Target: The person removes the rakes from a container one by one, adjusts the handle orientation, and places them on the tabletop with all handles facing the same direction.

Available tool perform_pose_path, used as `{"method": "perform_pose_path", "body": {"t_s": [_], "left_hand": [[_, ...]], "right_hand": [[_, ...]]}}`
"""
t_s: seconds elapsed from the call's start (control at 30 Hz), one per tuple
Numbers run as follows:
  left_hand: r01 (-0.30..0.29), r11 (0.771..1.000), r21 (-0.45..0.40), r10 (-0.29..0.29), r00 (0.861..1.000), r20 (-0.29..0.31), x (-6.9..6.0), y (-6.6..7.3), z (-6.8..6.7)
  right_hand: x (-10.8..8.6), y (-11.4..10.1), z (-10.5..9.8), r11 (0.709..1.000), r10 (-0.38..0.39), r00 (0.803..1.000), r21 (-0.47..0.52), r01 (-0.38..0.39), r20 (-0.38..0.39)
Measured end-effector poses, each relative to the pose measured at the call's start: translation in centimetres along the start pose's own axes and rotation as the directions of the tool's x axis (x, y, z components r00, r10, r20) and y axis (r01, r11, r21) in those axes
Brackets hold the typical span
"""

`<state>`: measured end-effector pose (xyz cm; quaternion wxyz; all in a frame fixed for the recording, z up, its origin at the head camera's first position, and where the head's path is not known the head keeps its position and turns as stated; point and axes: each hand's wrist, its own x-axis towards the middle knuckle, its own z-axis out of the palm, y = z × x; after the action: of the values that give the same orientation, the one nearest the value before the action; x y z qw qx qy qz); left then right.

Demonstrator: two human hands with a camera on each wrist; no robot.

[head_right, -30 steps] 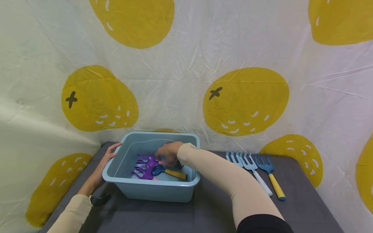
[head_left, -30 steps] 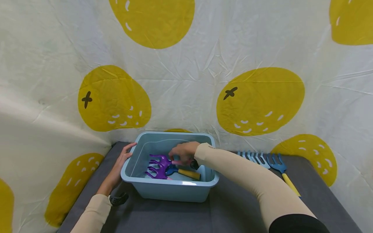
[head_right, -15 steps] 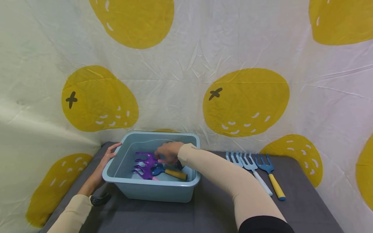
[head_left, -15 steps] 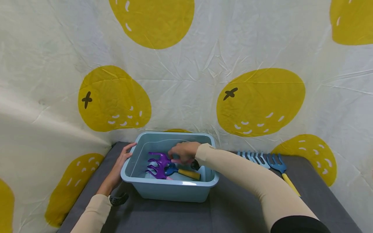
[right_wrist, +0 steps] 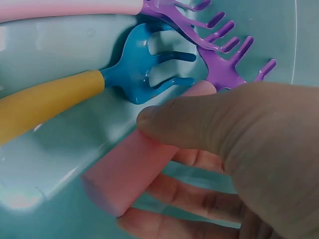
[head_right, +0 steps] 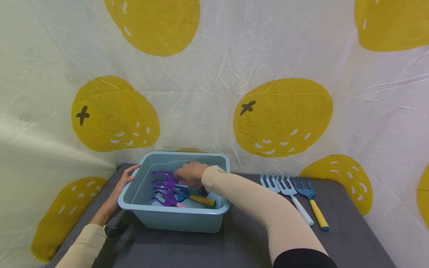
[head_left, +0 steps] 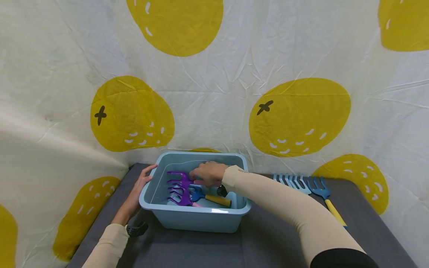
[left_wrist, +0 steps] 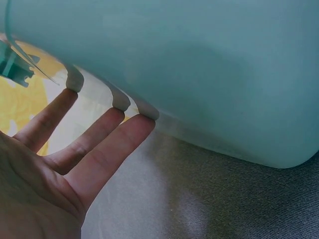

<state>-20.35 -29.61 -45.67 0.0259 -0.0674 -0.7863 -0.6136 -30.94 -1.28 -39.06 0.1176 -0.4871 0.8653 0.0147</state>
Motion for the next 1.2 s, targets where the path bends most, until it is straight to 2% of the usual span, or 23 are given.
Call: {"method": "perform_pose_path", "body": {"t_s": [0.23, 0.43, 0.67, 0.83, 1.03, 1.2], "left_hand": [[-0.006, 1.000, -0.002, 0.006, 1.000, 0.003, 0.0, 0.0, 0.1], [-0.014, 1.000, 0.004, 0.014, 1.000, 0.007, 0.0, -0.1, 0.2], [-0.010, 1.000, -0.006, 0.010, 1.000, 0.011, -0.1, -0.1, 0.1], [-0.014, 1.000, 0.003, 0.014, 1.000, 0.011, -0.1, 0.1, 0.0], [-0.017, 1.000, 0.001, 0.017, 1.000, 0.003, 0.0, 0.3, 0.1], [-0.023, 1.000, 0.011, 0.023, 1.000, 0.005, -0.2, 0.1, 0.3]], "right_hand": [[-0.8, 0.1, -0.2, 0.999, 0.013, 1.000, 0.035, -0.013, 0.002], [-1.9, 0.8, -1.1, 0.995, 0.068, 0.997, 0.066, -0.069, 0.028], [-3.7, 1.2, -3.9, 0.973, 0.074, 0.997, 0.218, -0.079, 0.031], [-5.5, 1.7, -5.4, 0.927, 0.063, 0.998, 0.370, -0.067, 0.023], [-8.3, 2.5, -6.8, 0.871, 0.067, 0.998, 0.489, -0.053, -0.011], [-11.4, 3.3, -7.3, 0.789, 0.067, 0.998, 0.612, -0.051, -0.004]]}}
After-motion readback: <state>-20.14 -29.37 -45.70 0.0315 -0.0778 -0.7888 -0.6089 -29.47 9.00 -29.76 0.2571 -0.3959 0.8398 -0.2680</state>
